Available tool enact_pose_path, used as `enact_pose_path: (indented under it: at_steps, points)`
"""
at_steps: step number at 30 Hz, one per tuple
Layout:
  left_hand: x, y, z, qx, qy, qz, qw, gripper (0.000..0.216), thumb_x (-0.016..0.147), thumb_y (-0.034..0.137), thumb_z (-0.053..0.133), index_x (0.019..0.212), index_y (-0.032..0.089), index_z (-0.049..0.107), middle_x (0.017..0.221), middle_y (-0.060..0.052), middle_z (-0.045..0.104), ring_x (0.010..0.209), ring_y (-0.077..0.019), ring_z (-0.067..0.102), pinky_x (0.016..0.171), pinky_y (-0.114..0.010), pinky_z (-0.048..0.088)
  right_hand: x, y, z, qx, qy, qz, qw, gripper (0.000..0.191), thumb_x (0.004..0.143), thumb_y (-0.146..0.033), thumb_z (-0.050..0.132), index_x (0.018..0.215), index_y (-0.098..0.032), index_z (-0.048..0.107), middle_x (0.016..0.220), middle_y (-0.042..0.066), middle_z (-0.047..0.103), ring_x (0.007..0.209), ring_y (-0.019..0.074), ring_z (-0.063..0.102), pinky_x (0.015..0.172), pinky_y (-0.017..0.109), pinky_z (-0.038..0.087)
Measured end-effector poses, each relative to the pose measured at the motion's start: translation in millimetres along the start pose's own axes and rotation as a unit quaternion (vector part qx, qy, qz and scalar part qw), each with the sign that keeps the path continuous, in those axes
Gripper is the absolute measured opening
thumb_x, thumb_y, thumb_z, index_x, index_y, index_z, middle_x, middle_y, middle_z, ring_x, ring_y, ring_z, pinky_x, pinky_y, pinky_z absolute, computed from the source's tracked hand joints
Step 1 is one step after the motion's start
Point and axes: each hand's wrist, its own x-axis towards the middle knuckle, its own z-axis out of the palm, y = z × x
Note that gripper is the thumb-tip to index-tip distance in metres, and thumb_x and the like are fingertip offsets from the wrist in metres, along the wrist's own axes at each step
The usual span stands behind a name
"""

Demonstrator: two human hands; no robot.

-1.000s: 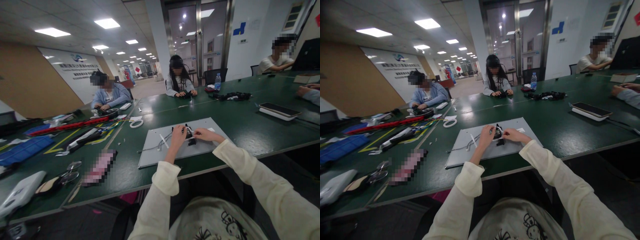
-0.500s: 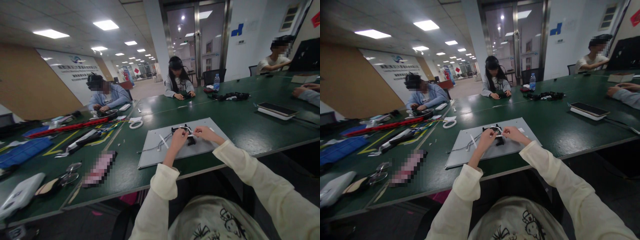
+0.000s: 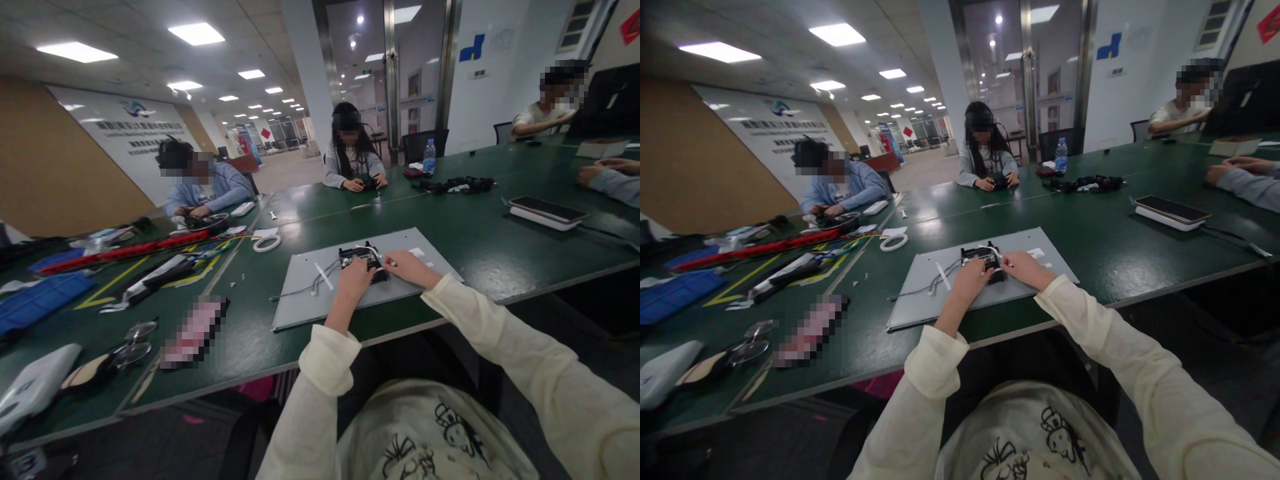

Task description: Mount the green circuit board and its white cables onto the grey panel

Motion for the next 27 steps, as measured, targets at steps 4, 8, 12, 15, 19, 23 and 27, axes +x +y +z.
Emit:
enact_pose_path:
  at_steps: [4,8,12,15,19,23,27]
  points:
    - [-0.8,0.3,2.9,0.005,-0.029,-0.026,0.999,0.032,0.096,0.040,0.047,0.109,0.015,0.061,0.100,-0.014,0.069,0.097,-0.0258,0.066,0.081,-0.033,0.049,-2.9,-6.3,2.7,-0.056,0.006,0.007,0.998,0.018,0.094,-0.030,0.053,0.093,-0.017,0.066,0.086,0.009,0.070,0.082,0.0197,0.063,0.069,0.024,0.036]
    - [-1.3,-2.0,1.1,0.012,-0.034,-0.040,0.999,0.035,0.095,0.044,0.048,0.109,0.015,0.061,0.098,-0.013,0.070,0.095,-0.0266,0.067,0.078,-0.033,0.050,-7.7,-11.2,4.1,-0.124,0.004,0.043,0.991,0.022,0.094,-0.036,0.052,0.100,-0.017,0.063,0.089,0.011,0.069,0.083,0.0232,0.063,0.068,0.027,0.038]
    - [-6.5,-6.7,-4.6,0.019,-0.021,-0.066,0.997,0.042,0.091,0.052,0.052,0.108,0.014,0.061,0.097,-0.014,0.070,0.094,-0.0284,0.067,0.078,-0.034,0.049,-12.1,-3.3,-0.1,-0.165,0.009,0.086,0.983,0.023,0.093,-0.032,0.052,0.106,-0.016,0.060,0.096,0.012,0.067,0.094,0.0261,0.061,0.076,0.031,0.043]
    - [-12.8,-9.4,-7.8,0.023,-0.017,-0.087,0.996,0.041,0.090,0.051,0.052,0.107,0.015,0.060,0.098,-0.013,0.070,0.093,-0.0282,0.067,0.078,-0.034,0.049,-12.2,2.6,-5.7,-0.141,0.053,0.054,0.987,0.024,0.092,-0.022,0.049,0.112,-0.014,0.059,0.108,0.014,0.063,0.107,0.0265,0.056,0.089,0.037,0.044]
    - [-19.2,-13.2,-9.7,0.027,-0.018,-0.107,0.994,0.033,0.091,0.041,0.053,0.112,0.016,0.057,0.099,-0.012,0.070,0.094,-0.0266,0.068,0.077,-0.032,0.049,-15.2,-9.6,-10.0,-0.031,0.064,-0.156,0.985,0.046,0.092,-0.036,0.054,0.134,-0.017,0.051,0.135,0.014,0.050,0.129,0.0261,0.042,0.108,0.043,0.035]
    - [-21.6,-17.9,-12.3,0.026,-0.034,-0.109,0.993,0.030,0.091,0.027,0.049,0.119,0.016,0.053,0.099,-0.011,0.070,0.092,-0.0256,0.068,0.074,-0.032,0.049,-24.7,-27.9,-4.6,-0.004,-0.065,-0.294,0.954,0.074,0.086,-0.059,0.058,0.149,-0.026,0.037,0.158,0.008,0.023,0.145,0.0295,0.015,0.118,0.050,0.015]
    - [-23.0,-17.8,-17.1,0.034,-0.005,-0.126,0.991,0.030,0.093,0.022,0.040,0.120,0.016,0.052,0.095,-0.011,0.070,0.092,-0.0248,0.068,0.074,-0.031,0.049,-28.1,-28.8,0.8,-0.017,-0.122,-0.245,0.962,0.077,0.087,-0.063,0.054,0.153,-0.031,0.029,0.162,0.006,0.010,0.147,0.0320,0.001,0.117,0.055,0.004]
